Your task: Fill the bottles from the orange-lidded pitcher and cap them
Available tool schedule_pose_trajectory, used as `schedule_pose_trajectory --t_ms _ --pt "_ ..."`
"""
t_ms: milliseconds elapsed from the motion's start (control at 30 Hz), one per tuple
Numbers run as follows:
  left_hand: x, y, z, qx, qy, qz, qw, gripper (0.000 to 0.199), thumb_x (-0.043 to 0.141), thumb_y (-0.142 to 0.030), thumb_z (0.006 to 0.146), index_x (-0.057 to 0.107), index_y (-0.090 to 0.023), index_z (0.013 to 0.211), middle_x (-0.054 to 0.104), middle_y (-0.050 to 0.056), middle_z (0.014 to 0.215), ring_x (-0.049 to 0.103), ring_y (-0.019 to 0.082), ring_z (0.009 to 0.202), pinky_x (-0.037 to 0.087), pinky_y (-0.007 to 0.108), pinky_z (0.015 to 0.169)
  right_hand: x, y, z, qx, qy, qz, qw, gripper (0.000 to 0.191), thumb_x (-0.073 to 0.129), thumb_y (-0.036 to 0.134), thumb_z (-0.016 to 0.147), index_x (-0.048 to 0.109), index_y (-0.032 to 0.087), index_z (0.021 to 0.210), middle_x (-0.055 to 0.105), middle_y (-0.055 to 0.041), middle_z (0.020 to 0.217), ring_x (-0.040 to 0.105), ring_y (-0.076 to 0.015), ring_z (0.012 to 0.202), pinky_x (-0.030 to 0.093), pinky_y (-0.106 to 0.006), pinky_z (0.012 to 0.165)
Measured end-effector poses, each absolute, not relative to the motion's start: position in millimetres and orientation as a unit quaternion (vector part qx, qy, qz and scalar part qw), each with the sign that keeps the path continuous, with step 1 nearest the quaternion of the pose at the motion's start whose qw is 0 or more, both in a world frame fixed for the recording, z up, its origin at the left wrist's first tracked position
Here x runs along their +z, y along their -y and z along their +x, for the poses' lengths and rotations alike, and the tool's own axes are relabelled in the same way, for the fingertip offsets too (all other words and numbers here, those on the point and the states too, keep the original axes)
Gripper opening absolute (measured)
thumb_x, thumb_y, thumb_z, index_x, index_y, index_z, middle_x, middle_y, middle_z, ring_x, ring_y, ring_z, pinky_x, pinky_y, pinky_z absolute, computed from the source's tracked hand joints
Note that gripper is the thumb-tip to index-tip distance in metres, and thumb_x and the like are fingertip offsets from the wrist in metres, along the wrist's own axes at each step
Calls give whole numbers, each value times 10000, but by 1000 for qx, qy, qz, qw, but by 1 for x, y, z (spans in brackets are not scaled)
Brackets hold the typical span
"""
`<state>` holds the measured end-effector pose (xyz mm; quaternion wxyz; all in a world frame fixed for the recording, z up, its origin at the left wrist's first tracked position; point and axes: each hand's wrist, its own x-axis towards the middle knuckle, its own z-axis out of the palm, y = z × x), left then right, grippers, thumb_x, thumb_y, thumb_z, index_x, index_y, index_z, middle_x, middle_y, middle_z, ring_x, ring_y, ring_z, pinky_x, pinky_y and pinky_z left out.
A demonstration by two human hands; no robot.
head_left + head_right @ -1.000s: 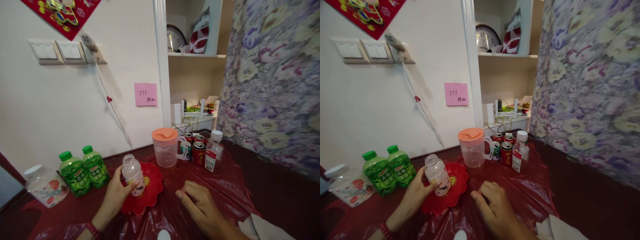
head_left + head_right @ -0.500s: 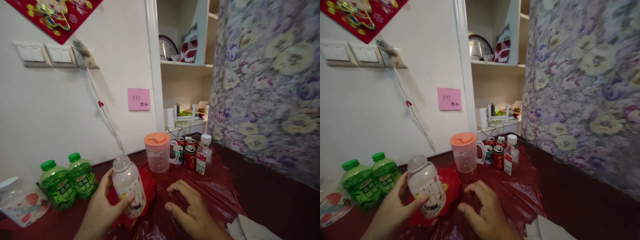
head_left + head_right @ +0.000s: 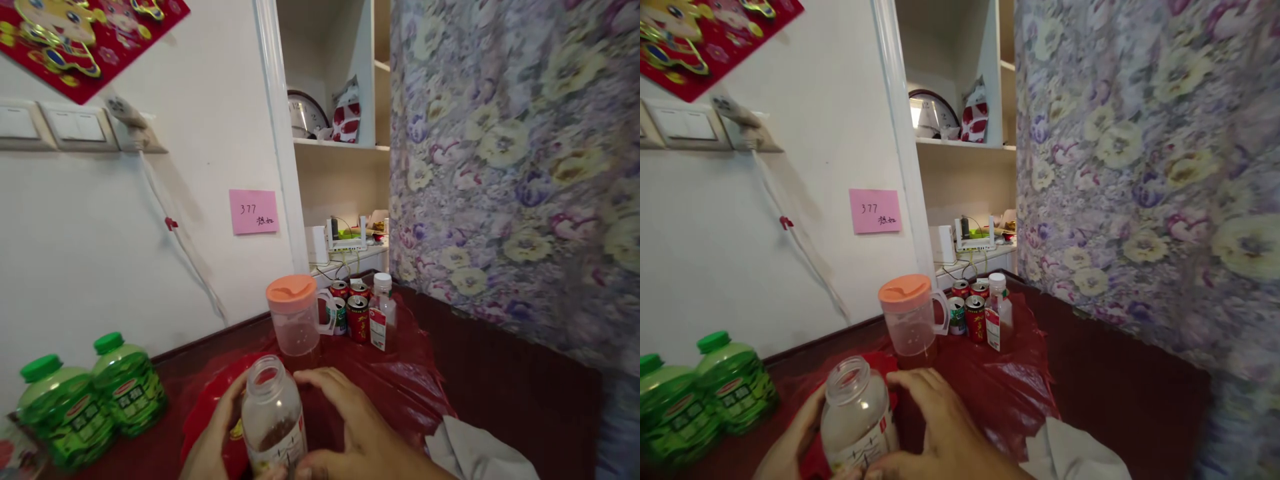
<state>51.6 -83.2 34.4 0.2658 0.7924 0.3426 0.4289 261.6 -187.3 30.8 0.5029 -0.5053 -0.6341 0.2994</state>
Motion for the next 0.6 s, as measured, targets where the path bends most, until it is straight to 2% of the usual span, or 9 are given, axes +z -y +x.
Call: schedule_pose_trajectory --t_ms 67,200,300,367,433,533,600 --pt "38 83 50 425 -361 784 272 861 860 -432 498 602 -230 1294 717 118 1244 685 377 1118 616 419 887 31 188 259 309 609 -503 530 764 860 341 670 545 281 1364 571 -78 1387 509 -263 1289 366 -430 1104" --pt "42 76 43 429 -414 747 293 903 854 -446 485 566 -203 1306 686 148 1278 660 398 1141 565 504 961 28 187 255 312 545 -517 581 342 648 315 868 594 225 1193 670 -58 1127 615 -199 1036 468 -356 928" --pt "47 71 37 431 -425 732 312 845 847 -469 539 566 -210 1293 685 132 1270 658 378 1137 554 498 971 27 188 252 289 574 -577 504 153 641 268 862 646 212 1004 664 -19 944 602 -160 837 463 -280 749" --pt "51 70 34 437 -430 723 318 805 845 -462 563 578 -208 1279 704 118 1226 670 363 1108 574 466 931 24 189 249 270 636 -602 400 171 751 266 776 690 222 929 657 -6 904 593 -161 799 440 -265 695" --pt "55 69 33 456 -426 712 322 794 847 -449 564 584 -192 1268 714 114 1197 673 355 1093 583 441 904 17 188 244 244 701 -598 302 299 847 324 681 732 250 947 664 -10 920 607 -186 815 449 -285 711" --pt "58 69 34 484 -412 698 329 798 846 -435 568 575 -179 1273 707 115 1208 664 343 1110 581 417 905 -1 180 234 192 768 -577 204 485 882 399 618 745 295 1072 678 -54 1018 640 -271 926 490 -413 851" --pt "58 67 34 496 -406 693 331 797 843 -429 575 565 -179 1280 702 114 1214 661 336 1117 577 411 914 -14 173 228 167 793 -567 147 482 851 379 654 741 303 1117 678 -86 1063 650 -318 985 486 -520 916"
